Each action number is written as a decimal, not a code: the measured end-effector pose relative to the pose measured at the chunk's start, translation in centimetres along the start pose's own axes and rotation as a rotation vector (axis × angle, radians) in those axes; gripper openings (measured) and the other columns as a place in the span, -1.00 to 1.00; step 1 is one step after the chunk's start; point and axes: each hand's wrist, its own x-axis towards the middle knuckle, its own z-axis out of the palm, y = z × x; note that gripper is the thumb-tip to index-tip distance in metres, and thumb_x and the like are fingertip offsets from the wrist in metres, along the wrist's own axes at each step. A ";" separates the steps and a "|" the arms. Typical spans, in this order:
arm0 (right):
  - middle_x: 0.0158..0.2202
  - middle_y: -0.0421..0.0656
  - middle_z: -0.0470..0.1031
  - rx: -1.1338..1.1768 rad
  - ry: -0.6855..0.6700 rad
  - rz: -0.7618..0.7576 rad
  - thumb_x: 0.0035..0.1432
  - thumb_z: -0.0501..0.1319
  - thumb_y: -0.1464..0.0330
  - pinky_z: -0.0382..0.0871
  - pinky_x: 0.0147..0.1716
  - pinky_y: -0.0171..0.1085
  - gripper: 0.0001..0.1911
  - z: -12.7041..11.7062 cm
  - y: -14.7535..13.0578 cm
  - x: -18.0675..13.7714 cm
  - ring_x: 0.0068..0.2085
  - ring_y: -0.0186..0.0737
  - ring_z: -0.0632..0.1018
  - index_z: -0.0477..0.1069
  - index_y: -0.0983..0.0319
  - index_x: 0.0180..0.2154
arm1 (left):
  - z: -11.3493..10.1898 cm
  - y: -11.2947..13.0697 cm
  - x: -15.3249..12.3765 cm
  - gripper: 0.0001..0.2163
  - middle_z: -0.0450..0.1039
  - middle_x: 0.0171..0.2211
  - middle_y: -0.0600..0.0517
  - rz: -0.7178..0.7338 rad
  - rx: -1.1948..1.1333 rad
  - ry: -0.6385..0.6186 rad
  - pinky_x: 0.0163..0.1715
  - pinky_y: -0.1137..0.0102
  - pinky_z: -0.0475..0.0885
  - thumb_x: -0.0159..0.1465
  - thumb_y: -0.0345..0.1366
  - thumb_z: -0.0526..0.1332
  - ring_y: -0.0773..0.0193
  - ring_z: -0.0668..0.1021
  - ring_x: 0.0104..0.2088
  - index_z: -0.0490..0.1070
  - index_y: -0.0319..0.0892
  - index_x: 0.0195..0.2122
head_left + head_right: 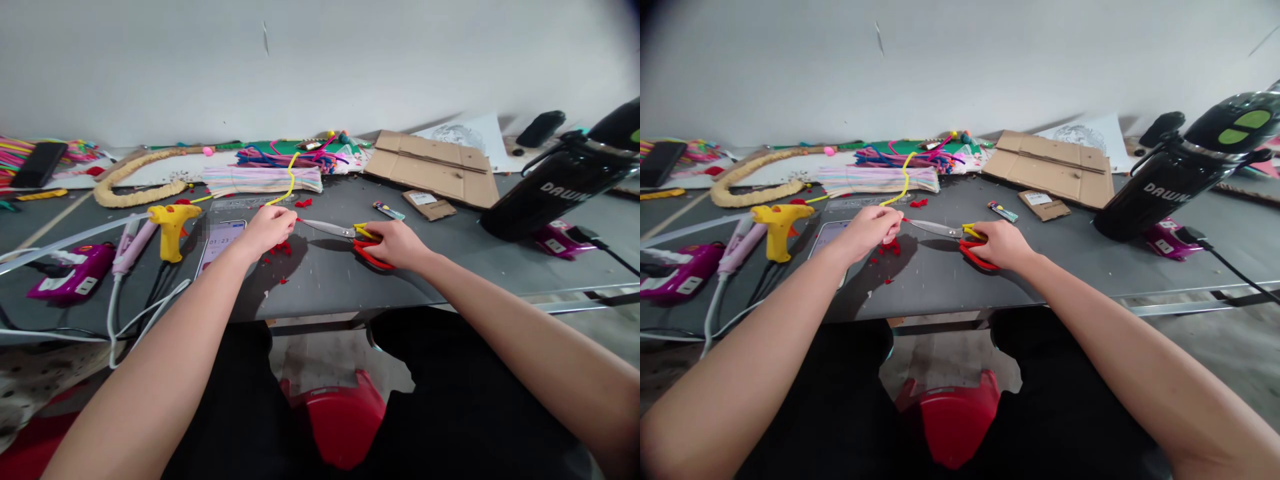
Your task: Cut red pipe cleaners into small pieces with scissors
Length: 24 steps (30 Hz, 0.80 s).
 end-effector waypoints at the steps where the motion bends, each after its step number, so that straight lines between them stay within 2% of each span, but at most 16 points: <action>1: -0.54 -0.24 0.28 -0.002 -0.001 -0.001 0.06 0.18 0.12 -0.01 -0.45 -0.29 -0.73 0.0 0.0 0.0 -0.48 -0.31 0.22 0.28 0.18 -0.47 | 0.0 0.0 0.0 -0.76 0.11 -0.62 0.11 0.000 -0.002 0.000 -0.62 0.44 0.03 0.17 -0.31 0.16 0.47 0.17 -0.65 0.16 -0.17 -0.60; 16: -0.55 -0.25 0.23 0.003 -0.011 0.005 0.05 0.17 0.14 -0.03 -0.45 -0.27 -0.73 -0.2 -0.2 0.0 -0.47 -0.31 0.21 0.24 0.18 -0.49 | 0.0 -0.1 -0.1 -0.77 0.10 -0.63 0.11 0.000 -0.011 -0.006 -0.63 0.44 0.02 0.16 -0.32 0.16 0.47 0.17 -0.65 0.15 -0.16 -0.60; 24: -0.54 -0.24 0.28 0.003 -0.006 0.018 0.04 0.17 0.12 -0.01 -0.46 -0.28 -0.73 -0.2 -0.2 0.0 -0.48 -0.31 0.23 0.25 0.18 -0.49 | 0.0 -0.1 -0.1 -0.76 0.11 -0.63 0.10 0.007 0.002 0.002 -0.63 0.44 0.03 0.16 -0.30 0.17 0.46 0.18 -0.65 0.16 -0.16 -0.60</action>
